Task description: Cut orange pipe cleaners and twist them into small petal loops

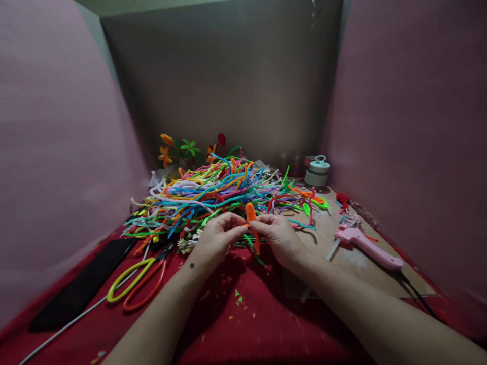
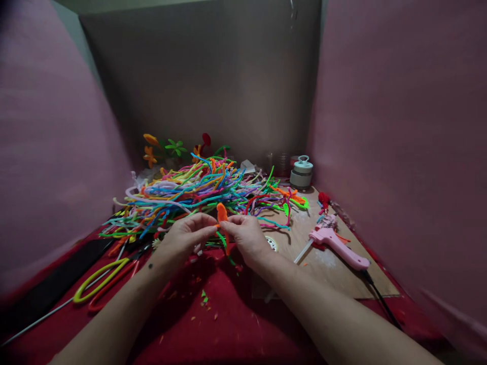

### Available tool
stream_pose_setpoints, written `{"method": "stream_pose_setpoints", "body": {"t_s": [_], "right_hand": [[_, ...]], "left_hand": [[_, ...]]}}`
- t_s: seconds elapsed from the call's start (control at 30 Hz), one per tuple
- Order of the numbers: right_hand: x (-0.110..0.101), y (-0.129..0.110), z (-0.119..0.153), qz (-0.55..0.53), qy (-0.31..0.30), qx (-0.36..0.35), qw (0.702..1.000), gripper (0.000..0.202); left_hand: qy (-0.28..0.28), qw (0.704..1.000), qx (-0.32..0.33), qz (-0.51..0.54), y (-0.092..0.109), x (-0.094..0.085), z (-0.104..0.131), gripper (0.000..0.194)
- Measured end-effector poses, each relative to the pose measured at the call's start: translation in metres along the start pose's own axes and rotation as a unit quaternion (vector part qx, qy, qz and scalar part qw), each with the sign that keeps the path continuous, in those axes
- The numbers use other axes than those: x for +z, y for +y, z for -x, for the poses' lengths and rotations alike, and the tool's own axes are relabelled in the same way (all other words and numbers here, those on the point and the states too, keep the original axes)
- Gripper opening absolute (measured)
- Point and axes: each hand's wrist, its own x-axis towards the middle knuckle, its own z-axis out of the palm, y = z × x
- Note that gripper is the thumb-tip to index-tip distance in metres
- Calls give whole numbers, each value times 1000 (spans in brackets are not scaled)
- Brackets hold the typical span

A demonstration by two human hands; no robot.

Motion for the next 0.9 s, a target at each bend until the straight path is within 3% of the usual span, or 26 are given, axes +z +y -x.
{"method": "stream_pose_setpoints", "body": {"t_s": [0.33,0.4,0.6,0.77,0.9], "right_hand": [[4,-2,6,50,-22,20,998,16],[5,-3,8,65,-21,21,997,17],[7,-9,11,89,-9,26,996,17],[6,-11,11,105,-32,45,993,16],[6,-10,12,109,-38,40,992,15]], "left_hand": [[-25,999,14,30,-4,-8,-3,25],[-10,1000,13,16,-4,-6,-1,21],[75,988,109,-75,-3,4,4,17],[14,999,47,3,0,0,2,17],[30,999,38,-3,-2,-1,0,17]]}}
